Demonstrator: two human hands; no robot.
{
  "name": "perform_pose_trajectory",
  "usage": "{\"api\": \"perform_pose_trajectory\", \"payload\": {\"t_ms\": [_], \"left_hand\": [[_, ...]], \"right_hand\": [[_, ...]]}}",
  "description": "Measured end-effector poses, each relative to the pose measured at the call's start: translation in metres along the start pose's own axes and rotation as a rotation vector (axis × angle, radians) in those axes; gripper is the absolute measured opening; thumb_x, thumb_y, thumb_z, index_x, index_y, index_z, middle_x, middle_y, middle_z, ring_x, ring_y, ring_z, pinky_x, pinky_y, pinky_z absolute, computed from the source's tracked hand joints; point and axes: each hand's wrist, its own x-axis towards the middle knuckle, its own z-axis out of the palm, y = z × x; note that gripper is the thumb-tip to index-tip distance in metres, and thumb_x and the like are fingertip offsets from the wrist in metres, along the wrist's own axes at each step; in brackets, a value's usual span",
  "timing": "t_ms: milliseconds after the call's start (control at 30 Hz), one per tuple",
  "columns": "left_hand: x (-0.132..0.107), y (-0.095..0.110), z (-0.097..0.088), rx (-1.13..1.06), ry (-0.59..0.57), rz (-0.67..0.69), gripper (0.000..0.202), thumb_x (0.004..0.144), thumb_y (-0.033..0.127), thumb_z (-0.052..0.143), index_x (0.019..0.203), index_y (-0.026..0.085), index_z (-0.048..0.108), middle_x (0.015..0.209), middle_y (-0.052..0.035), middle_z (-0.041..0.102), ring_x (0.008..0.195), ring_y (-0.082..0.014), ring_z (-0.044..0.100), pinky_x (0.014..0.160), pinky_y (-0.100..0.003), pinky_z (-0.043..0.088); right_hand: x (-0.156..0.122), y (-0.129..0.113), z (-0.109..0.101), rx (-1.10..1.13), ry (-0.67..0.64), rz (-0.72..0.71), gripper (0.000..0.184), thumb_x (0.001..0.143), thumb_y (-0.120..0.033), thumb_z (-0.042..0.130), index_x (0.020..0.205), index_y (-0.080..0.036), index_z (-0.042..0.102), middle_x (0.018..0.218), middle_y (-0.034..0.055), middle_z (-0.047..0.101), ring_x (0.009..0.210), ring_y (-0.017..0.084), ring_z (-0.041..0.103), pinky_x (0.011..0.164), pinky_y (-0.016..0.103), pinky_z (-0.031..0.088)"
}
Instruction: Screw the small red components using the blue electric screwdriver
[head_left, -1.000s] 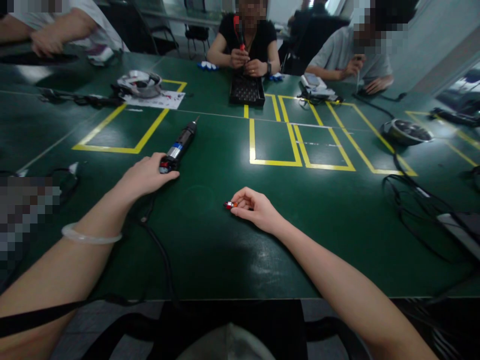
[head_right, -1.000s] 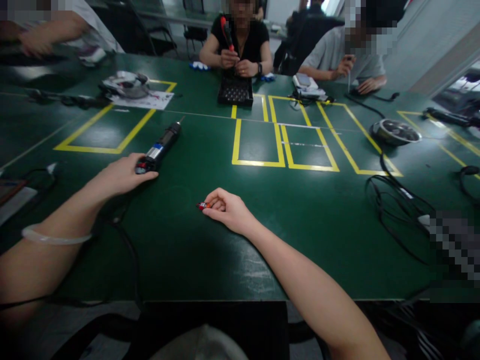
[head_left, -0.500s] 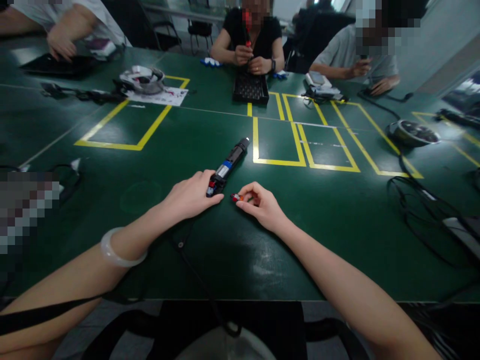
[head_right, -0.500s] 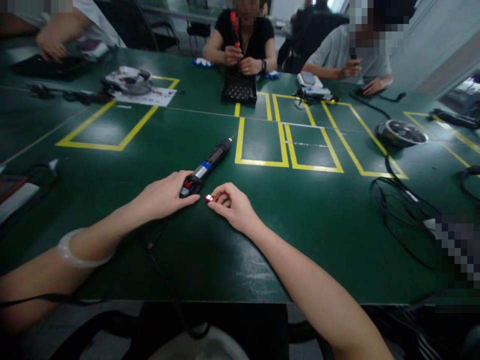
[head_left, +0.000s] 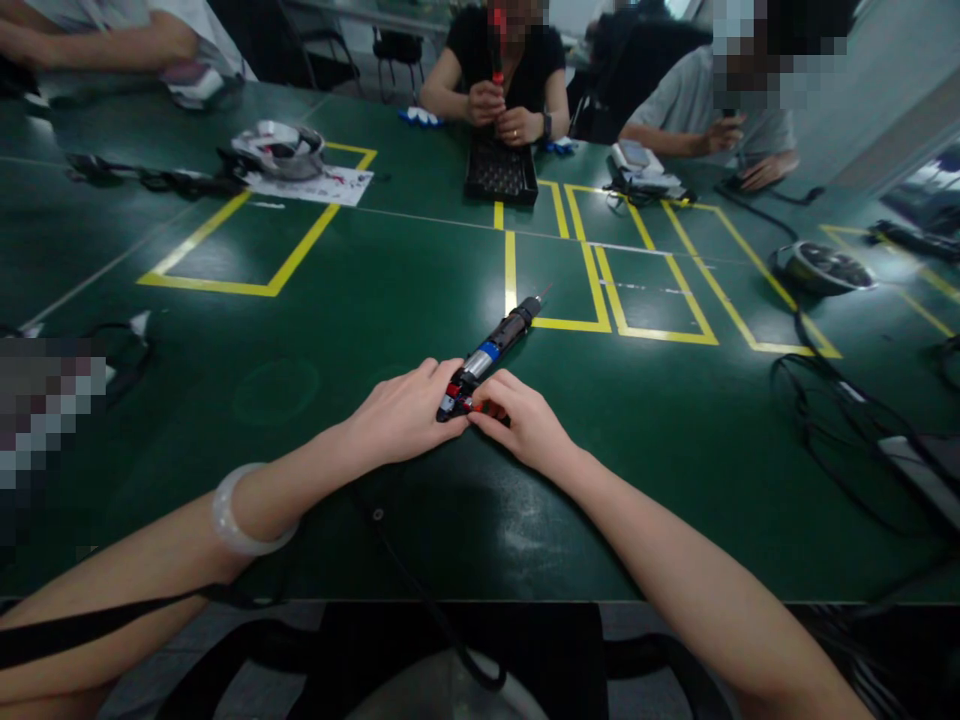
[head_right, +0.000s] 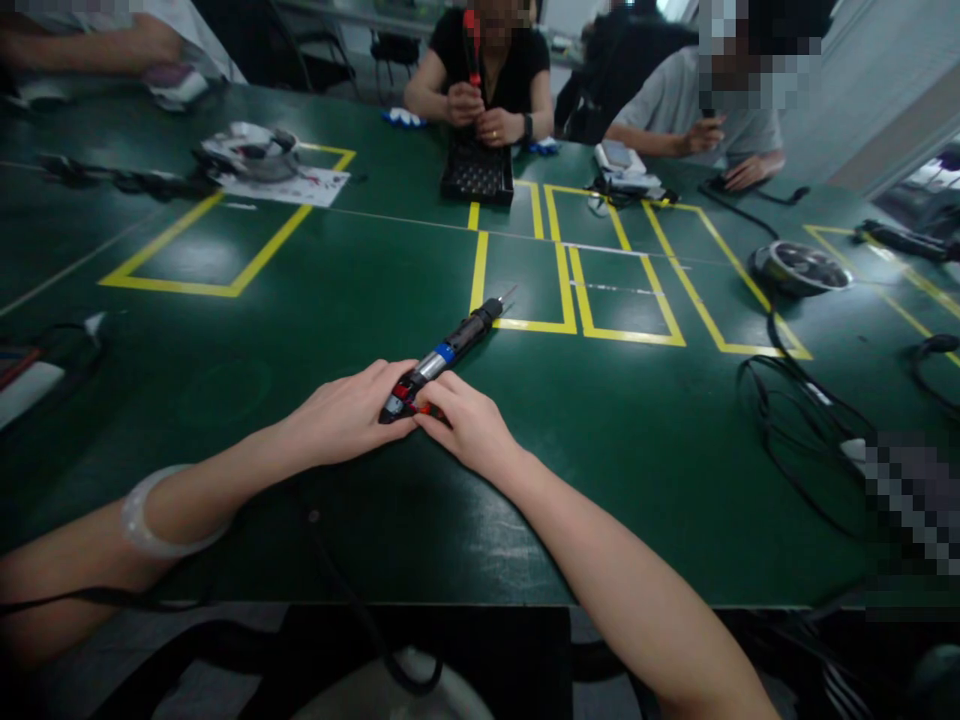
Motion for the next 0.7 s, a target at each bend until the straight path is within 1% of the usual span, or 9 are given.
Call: {"api": "perform_pose_trajectory", "payload": {"t_ms": [200, 333, 500, 700], "left_hand": [[-0.0013, 0.0038, -0.0026, 0.030, -0.008, -0.019, 0.064, 0.090, 0.050, 0.053, 0.146, 0.021, 0.038, 0.126, -0.0147, 0.058, 0.103, -0.0342, 0.066, 0.079, -0.043, 0.053], [-0.0011, 0.0038, -0.0024, 0.039, 0.000, -0.013, 0.064, 0.090, 0.048, 0.053, 0.146, 0.022, 0.037, 0.126, -0.0131, 0.058, 0.103, -0.0321, 0.066, 0.080, -0.042, 0.054], [-0.0007, 0.0044, -0.0032, 0.038, -0.007, -0.024, 0.065, 0.089, 0.051, 0.054, 0.146, 0.023, 0.037, 0.126, -0.0123, 0.058, 0.103, -0.0325, 0.066, 0.078, -0.042, 0.054], [-0.0009, 0.0026, -0.0027, 0.040, -0.004, -0.014, 0.064, 0.090, 0.053, 0.053, 0.145, 0.023, 0.038, 0.127, -0.0130, 0.058, 0.102, -0.0331, 0.067, 0.078, -0.043, 0.054]], "right_hand": [[0.0006, 0.0025, 0.0036, -0.138, 0.005, -0.058, 0.002, 0.095, -0.020, 0.058, 0.093, -0.021, 0.059, 0.102, 0.0061, 0.058, 0.094, 0.019, 0.058, 0.079, 0.029, 0.047], [-0.0012, 0.0041, 0.0015, -0.125, 0.003, -0.082, 0.004, 0.094, -0.019, 0.059, 0.097, -0.021, 0.060, 0.103, 0.0060, 0.060, 0.094, 0.019, 0.060, 0.079, 0.029, 0.049], [-0.0009, 0.0046, 0.0005, -0.148, 0.020, -0.090, 0.008, 0.096, -0.018, 0.056, 0.097, -0.022, 0.063, 0.104, 0.0065, 0.061, 0.098, 0.019, 0.061, 0.084, 0.030, 0.050], [0.0039, 0.0073, 0.0058, -0.132, 0.011, -0.072, 0.007, 0.096, -0.016, 0.057, 0.092, -0.020, 0.061, 0.095, 0.0059, 0.065, 0.091, 0.019, 0.061, 0.082, 0.030, 0.049]]}}
